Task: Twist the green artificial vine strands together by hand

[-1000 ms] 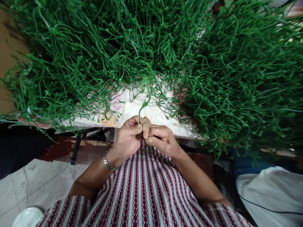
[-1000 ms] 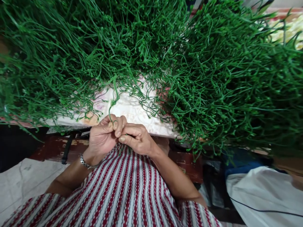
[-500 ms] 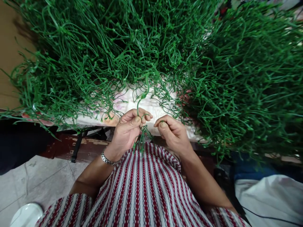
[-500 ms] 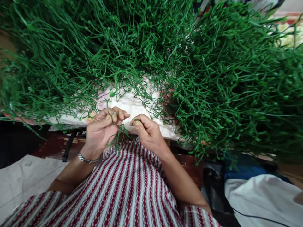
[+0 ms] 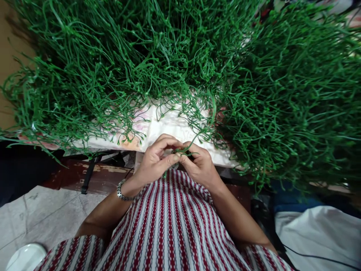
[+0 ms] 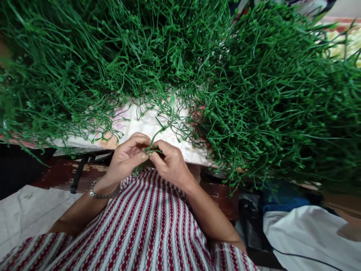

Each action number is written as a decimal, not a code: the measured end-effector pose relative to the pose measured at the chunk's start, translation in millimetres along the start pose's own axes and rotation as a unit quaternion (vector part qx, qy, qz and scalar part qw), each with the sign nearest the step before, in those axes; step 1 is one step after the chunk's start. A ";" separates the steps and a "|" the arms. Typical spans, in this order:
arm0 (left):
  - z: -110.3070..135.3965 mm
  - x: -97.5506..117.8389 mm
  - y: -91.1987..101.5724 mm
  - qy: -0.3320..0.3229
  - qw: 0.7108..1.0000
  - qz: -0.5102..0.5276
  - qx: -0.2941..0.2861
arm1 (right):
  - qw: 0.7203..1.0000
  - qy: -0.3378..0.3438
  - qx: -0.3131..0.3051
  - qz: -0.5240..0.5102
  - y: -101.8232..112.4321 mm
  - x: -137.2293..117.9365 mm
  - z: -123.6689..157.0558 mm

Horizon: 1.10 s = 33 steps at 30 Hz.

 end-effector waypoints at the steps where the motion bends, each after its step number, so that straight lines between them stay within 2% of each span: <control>1: 0.7 -0.9 0.6 -0.006 1.000 -0.016 -0.002 | 1.000 0.005 0.001 0.006 0.7 -0.1 -0.2; 4: 1.3 -2.1 2.0 -0.027 0.999 -0.029 0.008 | 1.000 0.018 -0.001 0.026 2.7 -1.5 -1.6; 10: 2.5 -1.6 6.1 -0.026 0.993 -0.111 -0.040 | 0.992 0.066 -0.046 0.096 10.0 -4.1 -3.5; 17: 7.5 -3.8 9.0 0.057 0.975 -0.211 -0.030 | 0.953 0.145 -0.058 0.260 8.2 1.0 -2.2; 20: 7.6 -0.2 8.6 0.033 0.963 -0.262 -0.049 | 0.943 0.142 -0.056 0.294 6.6 2.1 0.7; 22: 6.8 3.8 8.8 0.002 0.948 -0.310 -0.071 | 0.939 0.132 -0.081 0.306 7.3 1.4 1.9; 25: 4.5 9.5 11.5 -0.005 0.932 -0.338 -0.129 | 0.944 0.123 -0.150 0.267 10.9 -0.9 0.6; 29: 0.0 13.5 18.9 0.059 0.933 -0.276 -0.225 | 0.949 0.152 -0.240 0.139 16.0 -3.4 -4.7; 31: -1.9 14.0 22.6 0.096 0.940 -0.224 -0.240 | 0.957 0.135 -0.244 0.084 16.6 -3.4 -6.9; 33: -2.8 13.6 25.2 0.116 0.953 -0.178 -0.217 | 0.975 0.090 -0.200 0.049 15.1 -2.4 -7.8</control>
Point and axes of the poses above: each hand's wrist, its own z-axis away from the middle knuckle, its own y-axis out of the back of the hand, x = y × z, the point moved 1 cm from there along -z, towards the middle knuckle, and after that the axes turned 2 degrees about z, right-handed, at the moved point
